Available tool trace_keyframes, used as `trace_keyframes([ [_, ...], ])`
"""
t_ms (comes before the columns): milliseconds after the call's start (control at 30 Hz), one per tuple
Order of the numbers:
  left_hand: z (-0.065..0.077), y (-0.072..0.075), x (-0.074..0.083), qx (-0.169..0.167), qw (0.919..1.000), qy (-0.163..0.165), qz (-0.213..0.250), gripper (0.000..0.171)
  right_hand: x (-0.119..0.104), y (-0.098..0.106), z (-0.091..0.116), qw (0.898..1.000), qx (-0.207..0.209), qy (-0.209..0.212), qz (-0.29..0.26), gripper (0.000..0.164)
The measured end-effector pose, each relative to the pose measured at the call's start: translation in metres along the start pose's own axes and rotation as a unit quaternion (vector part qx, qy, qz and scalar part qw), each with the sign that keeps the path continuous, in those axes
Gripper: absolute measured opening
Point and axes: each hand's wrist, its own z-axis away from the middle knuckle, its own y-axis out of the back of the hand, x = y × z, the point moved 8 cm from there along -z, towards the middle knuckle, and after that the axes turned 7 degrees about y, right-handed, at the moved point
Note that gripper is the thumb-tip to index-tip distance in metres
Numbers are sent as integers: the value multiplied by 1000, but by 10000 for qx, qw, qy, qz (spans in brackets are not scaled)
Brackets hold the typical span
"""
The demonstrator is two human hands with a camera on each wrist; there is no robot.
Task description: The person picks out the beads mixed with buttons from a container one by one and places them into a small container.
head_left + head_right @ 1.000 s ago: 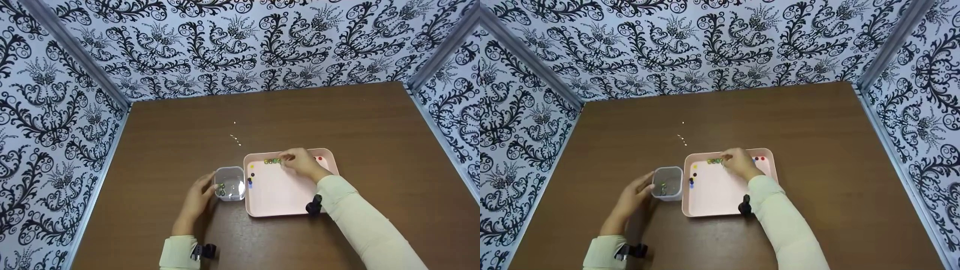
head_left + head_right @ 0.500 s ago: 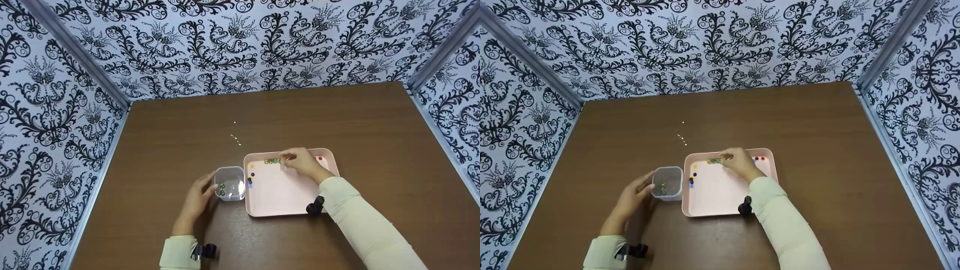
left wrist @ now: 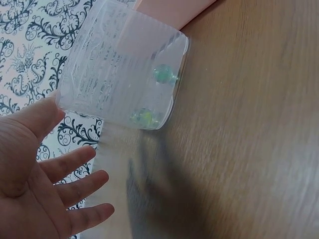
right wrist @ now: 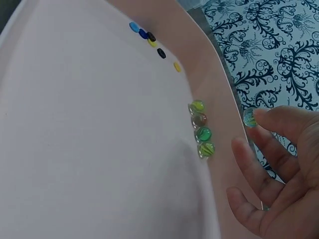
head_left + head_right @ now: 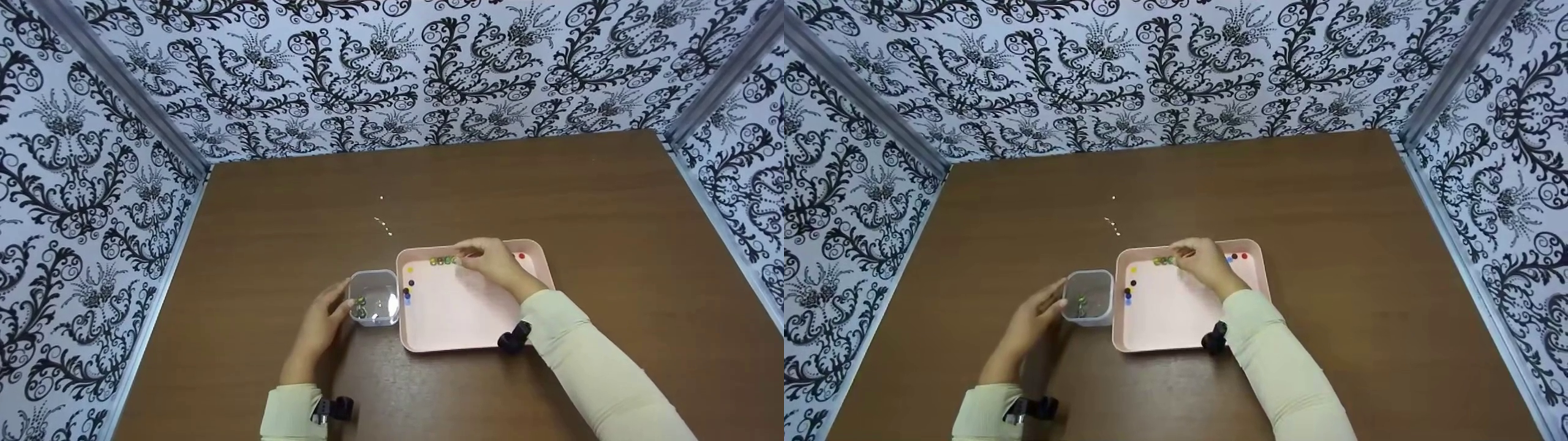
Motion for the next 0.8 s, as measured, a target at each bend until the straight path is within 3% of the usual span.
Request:
trace_keyframes([
  [367,0,-1,-1,-78,9999,4,139,43,-1,0,5,9982,186,-311,-471,34],
  [800,-1,-1,-2,-54,10000,31,39,43,-12,-1,6,9948,528,-162,-852,32],
])
